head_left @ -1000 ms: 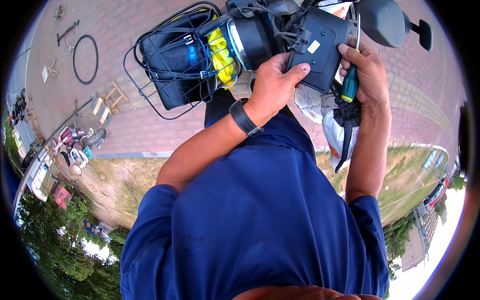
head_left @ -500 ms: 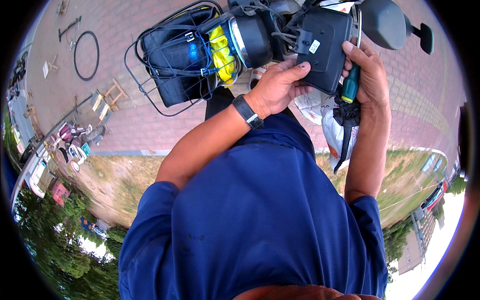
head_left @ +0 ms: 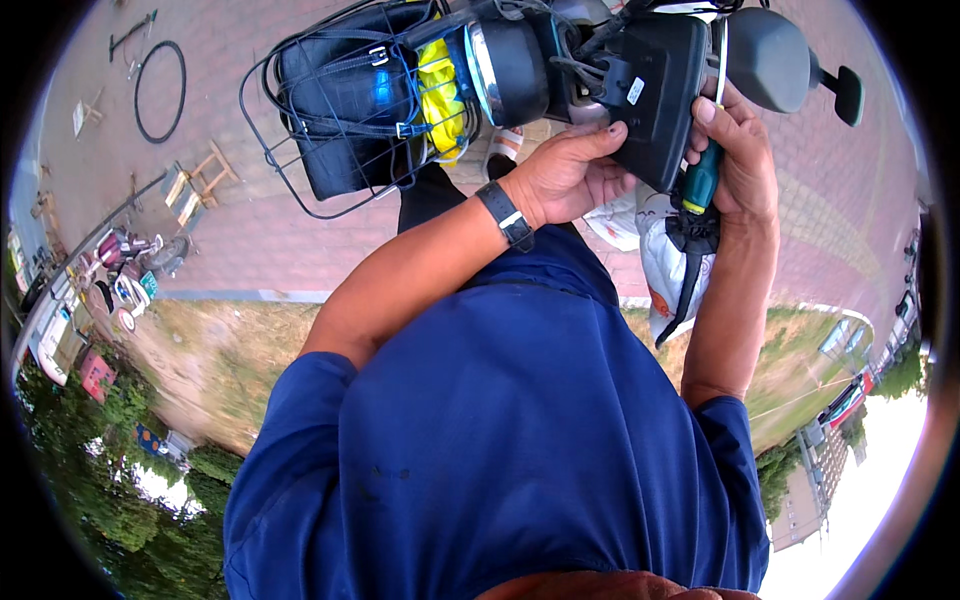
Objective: The person uses a screwdriver to adjust and tighten components on the handlebar assembly of a motorcycle. They then walk to a cluttered workbench, pick up a yellow patterned item, and search through various tools and parts on the shelves.
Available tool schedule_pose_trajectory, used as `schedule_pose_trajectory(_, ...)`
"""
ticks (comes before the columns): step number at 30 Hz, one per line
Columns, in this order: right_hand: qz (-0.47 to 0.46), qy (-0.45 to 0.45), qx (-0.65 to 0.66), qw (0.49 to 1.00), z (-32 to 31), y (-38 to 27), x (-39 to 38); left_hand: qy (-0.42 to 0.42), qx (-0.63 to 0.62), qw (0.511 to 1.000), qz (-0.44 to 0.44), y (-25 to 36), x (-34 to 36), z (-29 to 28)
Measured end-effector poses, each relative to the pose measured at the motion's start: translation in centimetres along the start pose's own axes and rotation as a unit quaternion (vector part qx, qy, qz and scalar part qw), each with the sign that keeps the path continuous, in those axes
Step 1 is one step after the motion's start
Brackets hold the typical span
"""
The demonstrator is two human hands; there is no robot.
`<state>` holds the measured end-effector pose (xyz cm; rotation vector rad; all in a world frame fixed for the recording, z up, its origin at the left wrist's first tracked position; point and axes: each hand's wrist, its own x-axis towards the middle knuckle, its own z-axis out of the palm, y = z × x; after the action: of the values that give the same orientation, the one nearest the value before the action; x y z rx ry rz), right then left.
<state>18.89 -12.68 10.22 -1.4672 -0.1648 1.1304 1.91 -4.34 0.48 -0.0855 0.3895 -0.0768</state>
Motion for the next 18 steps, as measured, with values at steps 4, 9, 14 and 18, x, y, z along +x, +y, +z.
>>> schedule_pose_trajectory(4,-0.003,-0.028,-0.022,0.999,0.3,0.0,0.0,-0.044,-0.07,0.996,-0.027,-0.4,0.4,-1.0)
schedule_pose_trajectory(9,-0.005,-0.037,-0.024,0.999,0.3,0.2,0.1,-0.011,-0.07,0.997,-0.023,-0.7,0.6,-0.6)
schedule_pose_trajectory(14,-0.009,-0.005,-0.061,0.998,1.1,0.1,0.0,-0.057,-0.081,0.995,-0.018,-0.4,0.5,-0.3)
schedule_pose_trajectory(18,-0.013,-0.004,-0.104,0.995,2.4,-0.1,-0.2,-0.083,-0.094,0.992,-0.013,-0.4,0.3,-0.3)
